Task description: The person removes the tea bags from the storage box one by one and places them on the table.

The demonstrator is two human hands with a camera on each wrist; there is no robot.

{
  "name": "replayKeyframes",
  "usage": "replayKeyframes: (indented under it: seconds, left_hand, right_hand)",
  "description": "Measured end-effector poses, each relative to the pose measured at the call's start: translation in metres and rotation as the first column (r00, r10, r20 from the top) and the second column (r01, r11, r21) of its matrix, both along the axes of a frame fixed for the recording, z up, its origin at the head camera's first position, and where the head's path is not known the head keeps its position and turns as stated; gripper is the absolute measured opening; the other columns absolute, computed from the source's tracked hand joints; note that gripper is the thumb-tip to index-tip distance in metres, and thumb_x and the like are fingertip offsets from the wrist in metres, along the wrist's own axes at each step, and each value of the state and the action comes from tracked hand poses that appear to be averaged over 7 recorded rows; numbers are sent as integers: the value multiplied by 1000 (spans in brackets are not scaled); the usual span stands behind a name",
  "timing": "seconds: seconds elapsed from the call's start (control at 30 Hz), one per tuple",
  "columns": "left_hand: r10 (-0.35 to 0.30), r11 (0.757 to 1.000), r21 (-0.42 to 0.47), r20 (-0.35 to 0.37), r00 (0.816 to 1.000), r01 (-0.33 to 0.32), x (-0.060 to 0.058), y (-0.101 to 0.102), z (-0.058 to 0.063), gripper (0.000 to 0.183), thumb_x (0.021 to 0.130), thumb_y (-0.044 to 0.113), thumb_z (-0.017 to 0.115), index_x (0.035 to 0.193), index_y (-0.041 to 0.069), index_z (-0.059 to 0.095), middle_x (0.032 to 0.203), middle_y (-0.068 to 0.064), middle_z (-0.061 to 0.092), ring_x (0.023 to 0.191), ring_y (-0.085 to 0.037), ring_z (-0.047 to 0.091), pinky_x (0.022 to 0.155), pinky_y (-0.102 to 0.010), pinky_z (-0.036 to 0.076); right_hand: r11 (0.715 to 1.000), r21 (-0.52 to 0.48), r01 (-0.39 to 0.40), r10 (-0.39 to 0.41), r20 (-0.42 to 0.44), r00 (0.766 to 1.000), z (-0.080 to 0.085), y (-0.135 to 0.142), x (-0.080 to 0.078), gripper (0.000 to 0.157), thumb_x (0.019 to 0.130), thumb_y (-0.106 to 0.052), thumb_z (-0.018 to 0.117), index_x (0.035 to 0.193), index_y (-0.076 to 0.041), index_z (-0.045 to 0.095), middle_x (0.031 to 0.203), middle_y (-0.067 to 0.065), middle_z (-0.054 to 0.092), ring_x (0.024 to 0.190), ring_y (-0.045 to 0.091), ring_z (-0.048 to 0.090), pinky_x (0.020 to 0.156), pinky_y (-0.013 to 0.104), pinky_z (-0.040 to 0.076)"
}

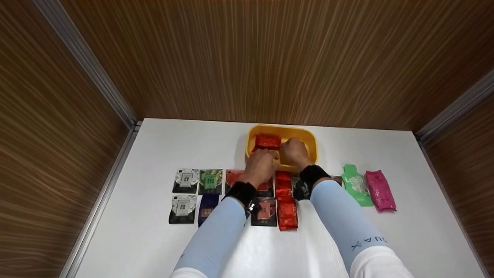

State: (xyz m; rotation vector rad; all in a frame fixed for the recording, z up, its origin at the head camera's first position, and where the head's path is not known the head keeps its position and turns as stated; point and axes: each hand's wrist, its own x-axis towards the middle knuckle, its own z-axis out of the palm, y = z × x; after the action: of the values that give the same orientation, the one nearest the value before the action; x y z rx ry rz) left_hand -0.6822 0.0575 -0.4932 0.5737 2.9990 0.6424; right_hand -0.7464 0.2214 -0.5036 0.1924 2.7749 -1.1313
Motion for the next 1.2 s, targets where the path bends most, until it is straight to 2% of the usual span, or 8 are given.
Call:
replayKeyframes:
  seconds: [0.23, 0.6, 0.7, 0.77, 0.87, 1.0, 1.1, 1.2]
  left_hand:
    - [-3, 1000, -4, 7, 1000, 3, 4, 3, -4, 33, 101, 38, 72, 129, 21, 76, 122, 0, 72, 117, -22, 60, 104, -37, 47]
    - [-22, 1000, 10, 32, 999, 22, 6, 8, -8, 32, 101, 34, 73, 129, 18, 75, 122, -1, 72, 116, -21, 62, 104, -36, 49]
    - [-37, 998, 49, 29, 999, 35, 5, 7, -7, 32, 102, 34, 72, 129, 17, 75, 123, -2, 72, 118, -22, 61, 105, -36, 49]
    - [-35, 995, 91, 31, 999, 32, 3, 5, -6, 31, 102, 33, 72, 128, 16, 75, 123, -2, 71, 119, -22, 61, 104, -36, 49]
    - [9, 989, 147, 19, 1000, -11, 1, 1, -4, 27, 103, 29, 70, 125, 15, 76, 121, -3, 71, 117, -22, 61, 102, -36, 51]
    - [119, 969, 223, -37, 992, -108, -5, -6, -1, 20, 104, 21, 68, 121, 12, 75, 118, -5, 71, 115, -24, 63, 100, -37, 53]
    - [200, 939, 294, -50, 979, -177, -9, -11, 3, 26, 105, 19, 67, 129, 11, 71, 126, -9, 68, 121, -26, 61, 105, -38, 51]
    - [245, 905, 365, -25, 969, -220, -13, -16, 9, 42, 104, 21, 68, 144, 10, 60, 140, -14, 59, 131, -29, 56, 112, -41, 47]
  right_hand:
    - [1000, -8, 12, -12, 71, 997, -7, 3, 0, 31, 105, -19, 49, 77, -10, 59, 66, 0, 38, 63, 22, 47, 56, 31, 39]
    - [998, -56, 35, -32, 52, 998, -12, 5, 2, 28, 100, -14, 53, 73, -12, 58, 64, -1, 42, 67, 24, 50, 58, 31, 40]
    - [998, -50, 38, -37, 17, 999, -10, 8, 6, 26, 101, -17, 53, 82, -6, 66, 71, 1, 51, 73, 24, 52, 62, 31, 41]
    - [997, -59, 40, -41, -17, 999, -8, 11, 9, 26, 104, -19, 54, 94, -2, 71, 80, 5, 60, 77, 24, 55, 64, 30, 43]
    - [996, -81, 29, -35, -74, 997, -3, 17, 15, 30, 107, -22, 54, 112, 0, 73, 96, 10, 70, 83, 22, 60, 68, 28, 47]
    - [990, -143, -2, -17, -132, 991, 5, 23, 23, 29, 110, -22, 54, 118, 1, 72, 104, 16, 72, 89, 23, 66, 72, 28, 51]
    - [987, -160, -32, 3, -178, 984, 12, 26, 29, 28, 110, -20, 55, 118, 1, 71, 104, 17, 72, 93, 26, 69, 74, 30, 51]
    - [987, -144, -69, 36, -220, 975, 21, 30, 36, 27, 110, -20, 56, 116, 0, 72, 103, 16, 73, 95, 29, 71, 75, 31, 52]
